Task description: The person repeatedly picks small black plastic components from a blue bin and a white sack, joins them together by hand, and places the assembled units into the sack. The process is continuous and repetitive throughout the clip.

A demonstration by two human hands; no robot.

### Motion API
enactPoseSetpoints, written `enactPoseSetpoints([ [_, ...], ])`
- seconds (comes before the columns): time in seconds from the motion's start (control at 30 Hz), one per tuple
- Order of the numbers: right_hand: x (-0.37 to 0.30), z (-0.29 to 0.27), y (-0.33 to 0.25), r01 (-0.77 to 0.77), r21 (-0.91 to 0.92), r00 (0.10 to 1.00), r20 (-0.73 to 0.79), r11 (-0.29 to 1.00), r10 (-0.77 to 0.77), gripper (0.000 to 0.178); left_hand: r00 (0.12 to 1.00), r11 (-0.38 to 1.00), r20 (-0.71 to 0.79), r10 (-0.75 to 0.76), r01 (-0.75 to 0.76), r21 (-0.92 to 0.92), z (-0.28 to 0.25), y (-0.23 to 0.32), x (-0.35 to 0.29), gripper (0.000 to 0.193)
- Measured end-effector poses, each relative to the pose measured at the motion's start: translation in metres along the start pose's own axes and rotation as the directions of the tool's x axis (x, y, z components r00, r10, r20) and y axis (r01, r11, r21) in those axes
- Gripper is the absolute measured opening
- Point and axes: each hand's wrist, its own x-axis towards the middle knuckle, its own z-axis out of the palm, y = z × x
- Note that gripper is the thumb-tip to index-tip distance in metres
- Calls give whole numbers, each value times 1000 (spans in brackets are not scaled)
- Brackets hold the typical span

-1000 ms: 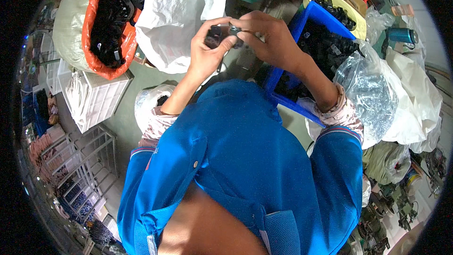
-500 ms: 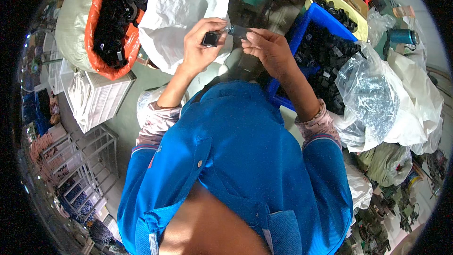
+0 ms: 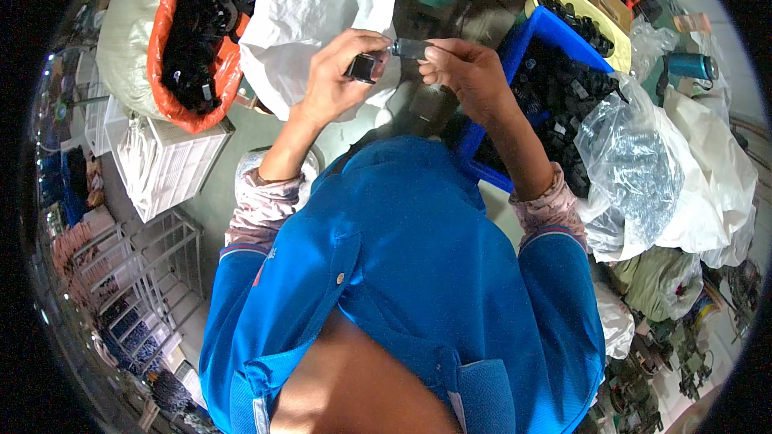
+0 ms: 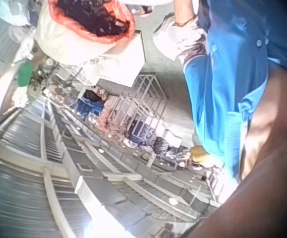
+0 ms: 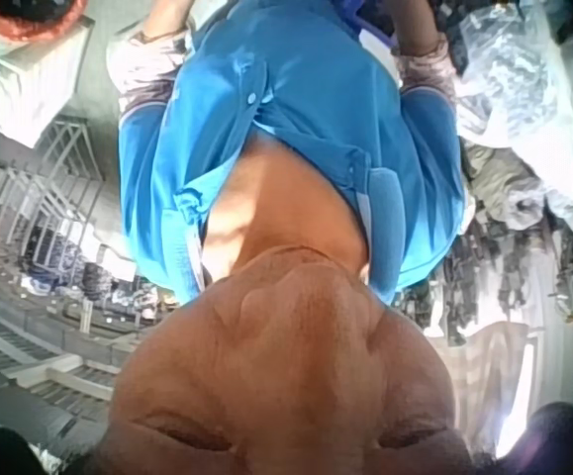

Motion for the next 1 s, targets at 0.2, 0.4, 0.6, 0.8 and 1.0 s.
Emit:
enactPoseSetpoints([
  [0.2,2,-2,2,108,-127,994,30,986,-105,34,991,991,-57,-124,121,-48,5,4,-1,23],
  [0.4,2,4,4,280,-191,957,-26,941,-290,31,869,847,-59,-491,460,-268,25,-3,-13,18],
  [0.6,4,0,5,226,-290,967,-46,930,-249,32,768,513,35,-639,460,-724,36,-4,-11,21],
  [0.8,8,-16,6,59,8,995,-85,998,-58,33,526,-132,553,-646,637,-760,-5,-16,-12,49],
  [1.0,9,-27,-5,69,129,997,18,989,-72,31,561,17,587,-583,732,-682,0,-7,-24,32],
])
